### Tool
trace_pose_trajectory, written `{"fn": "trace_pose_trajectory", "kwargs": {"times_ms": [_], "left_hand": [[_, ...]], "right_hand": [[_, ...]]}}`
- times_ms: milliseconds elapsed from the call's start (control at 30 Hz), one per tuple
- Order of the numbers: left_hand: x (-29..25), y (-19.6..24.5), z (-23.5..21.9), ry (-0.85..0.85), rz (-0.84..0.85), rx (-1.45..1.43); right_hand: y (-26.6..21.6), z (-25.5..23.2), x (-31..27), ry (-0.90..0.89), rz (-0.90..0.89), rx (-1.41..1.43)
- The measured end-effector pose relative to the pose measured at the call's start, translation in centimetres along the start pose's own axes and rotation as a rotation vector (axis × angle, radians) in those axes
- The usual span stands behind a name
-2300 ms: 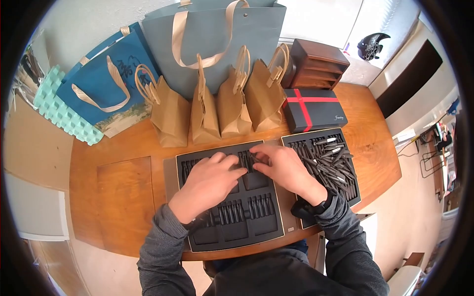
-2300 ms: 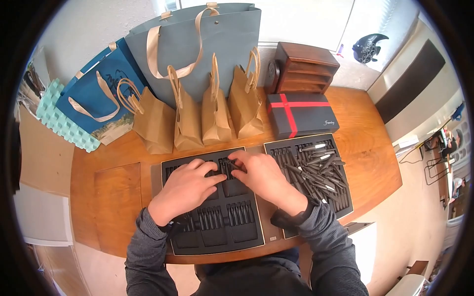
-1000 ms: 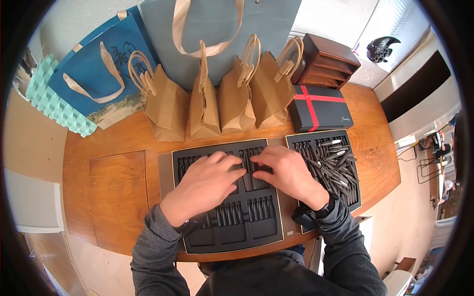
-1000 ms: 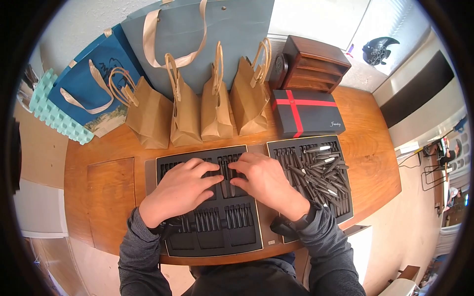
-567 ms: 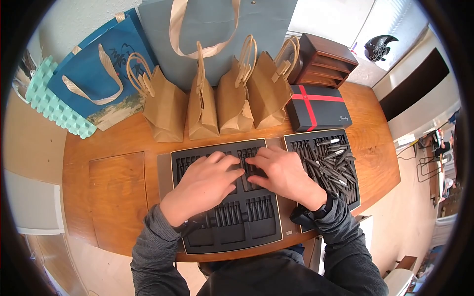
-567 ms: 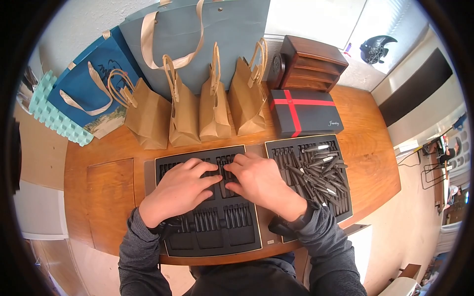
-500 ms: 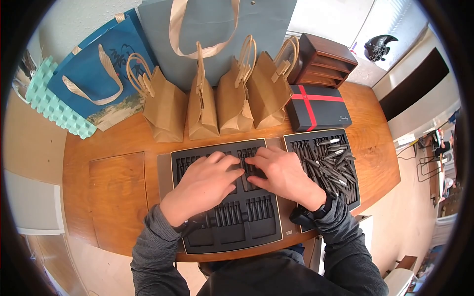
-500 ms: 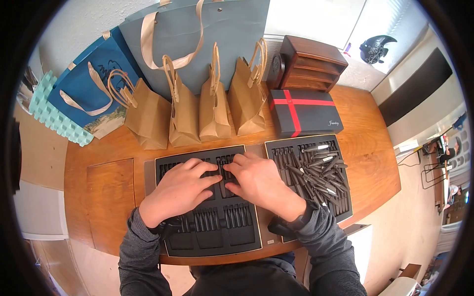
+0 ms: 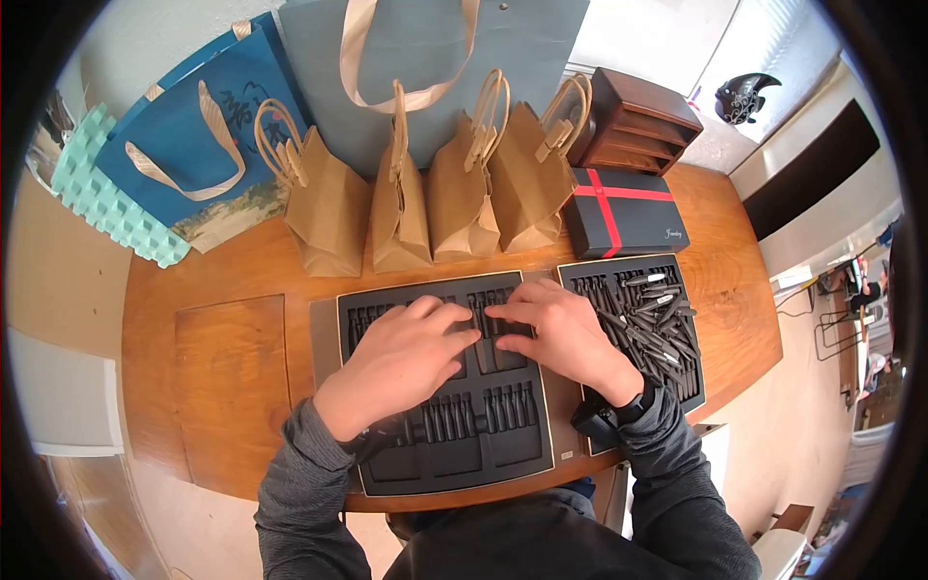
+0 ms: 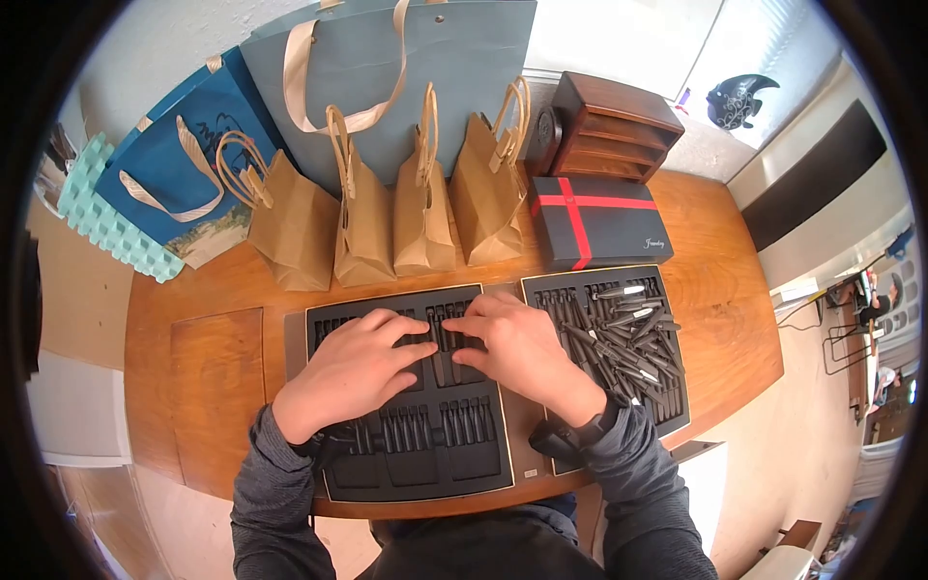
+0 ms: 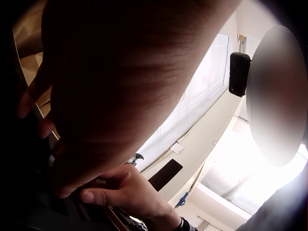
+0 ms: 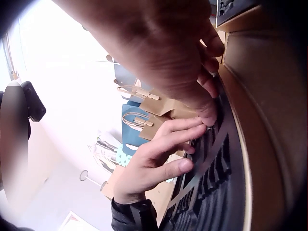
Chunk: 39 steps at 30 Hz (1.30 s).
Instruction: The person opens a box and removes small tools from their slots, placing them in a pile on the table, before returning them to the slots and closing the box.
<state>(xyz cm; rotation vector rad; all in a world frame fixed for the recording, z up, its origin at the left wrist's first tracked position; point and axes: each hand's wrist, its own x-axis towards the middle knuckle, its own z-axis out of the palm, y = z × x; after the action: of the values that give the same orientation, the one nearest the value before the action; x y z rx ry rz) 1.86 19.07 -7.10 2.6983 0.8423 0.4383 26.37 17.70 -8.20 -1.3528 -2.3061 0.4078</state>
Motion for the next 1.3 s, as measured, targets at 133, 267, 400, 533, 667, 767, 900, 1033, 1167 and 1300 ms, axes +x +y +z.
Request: {"fn": "trace_pose_trajectory", "kwargs": {"times_ms": [133,267,400,533,667,767,900,1033,1167,1300], "left_hand": [[0.2,0.2,-0.5,-0.079,-0.058,-0.014],[0.3,0.3,-0.6,-0.09,-0.07,-0.015],[0.3,0.3,-0.6,-0.095,-0.072,-0.018],[0.3,0.3,-0.5,-0.093,-0.068,-0.014],[0.2,0.1,-0.5,-0.081,-0.06,-0.025],[0.3,0.1,-0.5,-0.079,-0.056,-0.03],[0.3,0.1,-0.5,-0.083,-0.057,-0.033],[0.3,0.0,-0.4,-0.08,-0.056,-0.047],[0.4,0.0,-0.5,-0.089,-0.056,-0.051],[0.3,-0.1,-0.6,-0.098,-0.058,-0.059]], "right_hand": [[-0.4,-0.2,0.1,0.003,-0.024,0.003],[-0.4,-0.1,0.1,-0.015,-0.033,0.005],[-0.4,-0.2,0.0,-0.048,-0.017,-0.004],[-0.3,-0.3,0.0,-0.046,-0.009,-0.02],[-0.1,-0.1,-0.1,0.011,-0.082,-0.073],[-0.4,-0.4,0.0,0.016,-0.083,-0.111],[-0.4,-0.1,-0.1,-0.03,-0.074,-0.136],[-0.5,-0.2,-0.1,-0.034,-0.08,-0.143],[-0.6,-0.2,-0.3,-0.044,-0.067,-0.159],[-1.6,-1.7,-1.0,-0.033,-0.027,-0.154]]}}
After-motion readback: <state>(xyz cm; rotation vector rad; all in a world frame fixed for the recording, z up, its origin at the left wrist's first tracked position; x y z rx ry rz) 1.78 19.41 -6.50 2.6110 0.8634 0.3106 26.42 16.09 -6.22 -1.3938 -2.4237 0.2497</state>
